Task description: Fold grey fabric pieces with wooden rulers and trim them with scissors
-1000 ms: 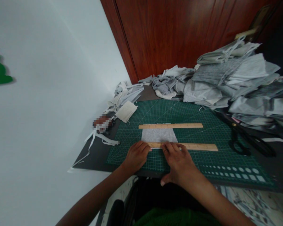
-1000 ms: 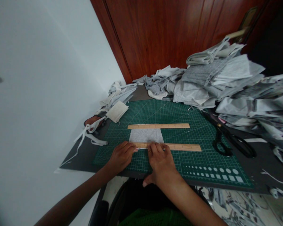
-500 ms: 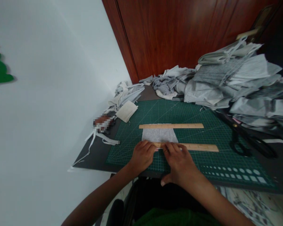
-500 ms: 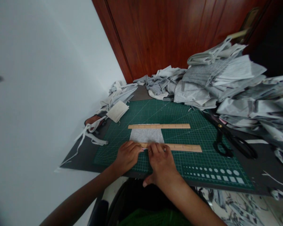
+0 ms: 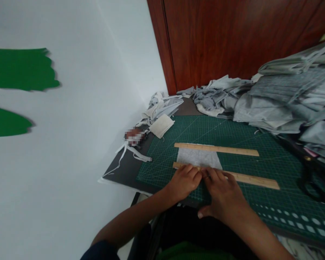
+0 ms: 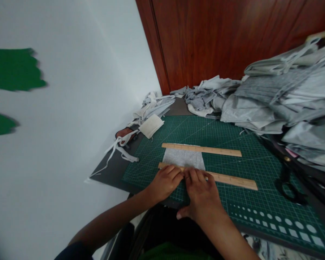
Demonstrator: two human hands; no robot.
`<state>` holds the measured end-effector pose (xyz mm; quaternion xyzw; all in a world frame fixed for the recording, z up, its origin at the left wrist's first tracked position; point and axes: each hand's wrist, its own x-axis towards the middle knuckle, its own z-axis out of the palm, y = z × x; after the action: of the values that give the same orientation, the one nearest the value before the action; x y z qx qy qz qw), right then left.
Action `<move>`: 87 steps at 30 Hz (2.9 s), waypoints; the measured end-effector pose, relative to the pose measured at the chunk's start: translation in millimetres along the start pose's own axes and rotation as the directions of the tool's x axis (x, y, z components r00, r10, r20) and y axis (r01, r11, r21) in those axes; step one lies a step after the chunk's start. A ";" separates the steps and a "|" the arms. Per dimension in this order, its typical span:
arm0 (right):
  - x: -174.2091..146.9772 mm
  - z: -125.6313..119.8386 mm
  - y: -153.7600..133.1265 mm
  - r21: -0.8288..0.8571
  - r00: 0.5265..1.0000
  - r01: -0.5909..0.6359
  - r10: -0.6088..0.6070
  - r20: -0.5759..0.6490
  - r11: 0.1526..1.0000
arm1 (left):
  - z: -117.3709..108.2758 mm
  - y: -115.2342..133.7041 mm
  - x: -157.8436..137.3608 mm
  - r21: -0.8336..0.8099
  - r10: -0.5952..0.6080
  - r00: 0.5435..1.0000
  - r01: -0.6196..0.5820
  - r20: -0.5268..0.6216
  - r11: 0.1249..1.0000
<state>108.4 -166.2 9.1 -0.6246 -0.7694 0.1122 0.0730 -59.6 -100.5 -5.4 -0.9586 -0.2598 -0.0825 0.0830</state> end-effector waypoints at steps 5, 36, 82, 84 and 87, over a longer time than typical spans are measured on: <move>1.2 -0.2 -1.1 -0.020 1.000 -0.014 0.014 0.022 1.000 | -1.9 -10.7 -9.6 0.033 -0.009 1.000 0.009 0.027 0.999; 2.4 2.0 0.4 0.001 1.000 -0.005 0.005 0.015 1.000 | -0.3 -62.2 -51.6 -0.116 -0.084 0.976 0.062 -0.199 0.991; 2.8 5.6 1.5 0.006 0.998 0.040 -0.040 -0.048 0.999 | -10.5 -52.9 -45.4 0.043 -0.049 0.994 0.053 -0.102 0.998; 3.3 4.2 1.1 0.007 0.999 0.033 -0.033 -0.032 0.999 | -8.0 -50.0 -42.4 0.035 -0.054 0.992 0.058 -0.111 0.998; 3.8 1.1 0.5 0.007 1.000 0.022 -0.022 -0.005 1.000 | -3.7 -44.8 -36.2 0.021 -0.041 0.992 0.044 -0.120 0.999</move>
<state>107.8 -162.5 7.8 -0.6160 -0.7757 0.1129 0.0784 -113.8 -80.7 -3.9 -0.9451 -0.2757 -0.1384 0.1077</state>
